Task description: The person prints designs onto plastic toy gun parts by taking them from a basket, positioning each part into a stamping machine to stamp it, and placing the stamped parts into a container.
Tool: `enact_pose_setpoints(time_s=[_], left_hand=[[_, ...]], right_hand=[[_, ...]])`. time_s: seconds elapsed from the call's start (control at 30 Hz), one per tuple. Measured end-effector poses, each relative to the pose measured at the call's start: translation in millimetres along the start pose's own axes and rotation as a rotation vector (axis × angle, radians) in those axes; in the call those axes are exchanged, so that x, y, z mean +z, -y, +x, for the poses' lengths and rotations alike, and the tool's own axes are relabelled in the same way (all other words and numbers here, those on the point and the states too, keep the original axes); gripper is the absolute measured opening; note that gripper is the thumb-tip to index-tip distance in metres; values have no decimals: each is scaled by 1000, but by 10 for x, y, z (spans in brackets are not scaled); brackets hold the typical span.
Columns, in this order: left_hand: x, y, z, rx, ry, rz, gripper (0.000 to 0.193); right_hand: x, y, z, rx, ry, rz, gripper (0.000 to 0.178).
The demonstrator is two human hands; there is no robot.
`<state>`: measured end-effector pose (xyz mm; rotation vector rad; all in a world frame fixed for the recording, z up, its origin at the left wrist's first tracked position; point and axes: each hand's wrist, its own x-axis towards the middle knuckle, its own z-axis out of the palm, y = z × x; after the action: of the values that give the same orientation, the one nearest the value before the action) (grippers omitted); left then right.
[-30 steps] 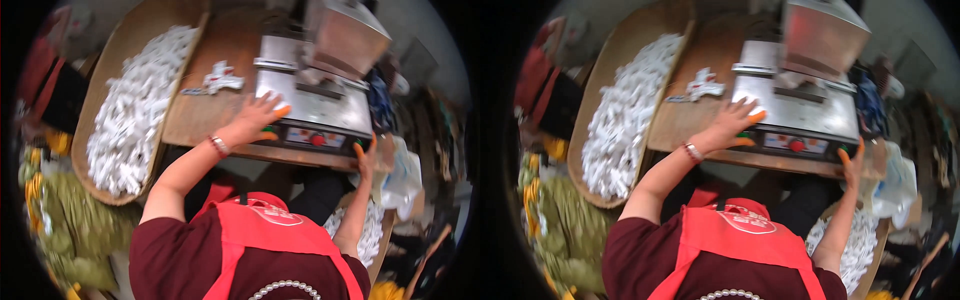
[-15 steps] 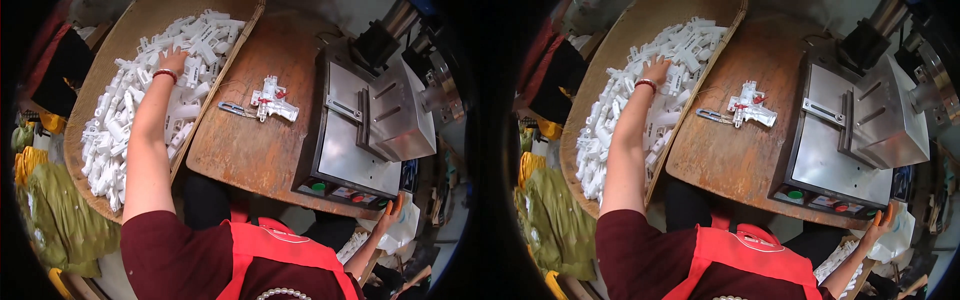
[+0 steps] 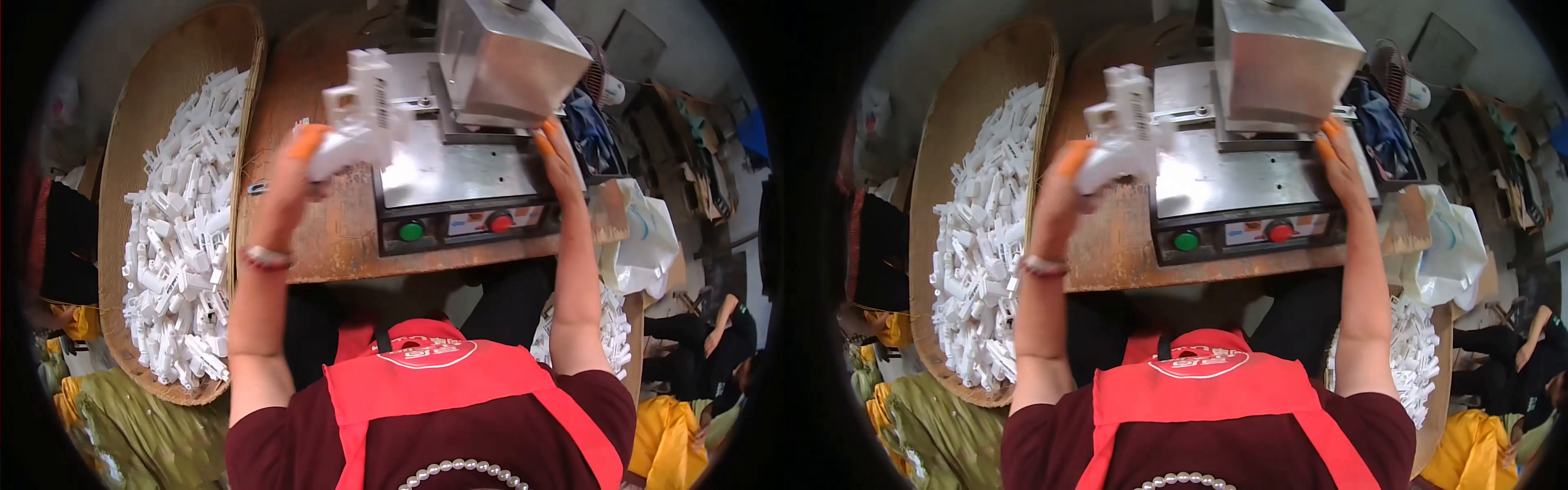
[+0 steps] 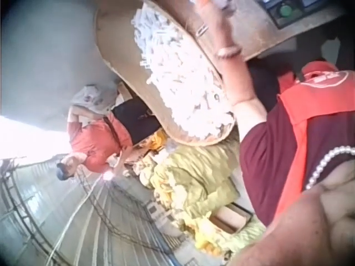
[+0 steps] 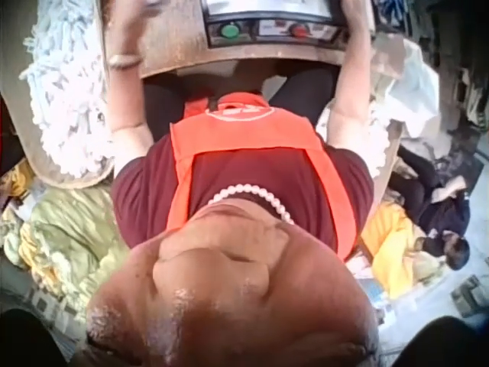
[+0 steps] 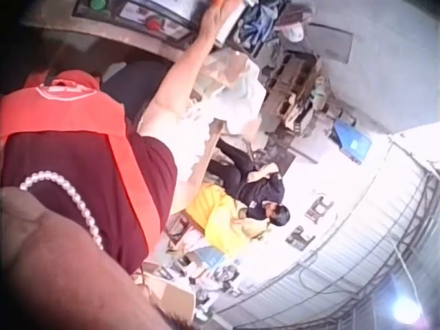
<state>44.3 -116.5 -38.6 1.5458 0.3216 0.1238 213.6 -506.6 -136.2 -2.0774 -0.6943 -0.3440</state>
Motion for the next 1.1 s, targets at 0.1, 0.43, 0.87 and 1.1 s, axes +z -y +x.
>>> enact_pose_setpoints(time_s=[0.1, 0.43, 0.87, 1.1], left_hand=[[239, 555, 312, -119, 124, 154, 46], [915, 633, -117, 875, 4, 856, 57], [1811, 550, 933, 970, -199, 1198, 31], [608, 915, -138, 895, 341, 1121, 79]], right_hand=[[369, 213, 382, -49, 15, 368, 26], [-112, 229, 54, -317, -672, -370, 23], [-1207, 834, -1860, 182, -537, -227, 41], [-712, -401, -1546, 528, -68, -170, 74]])
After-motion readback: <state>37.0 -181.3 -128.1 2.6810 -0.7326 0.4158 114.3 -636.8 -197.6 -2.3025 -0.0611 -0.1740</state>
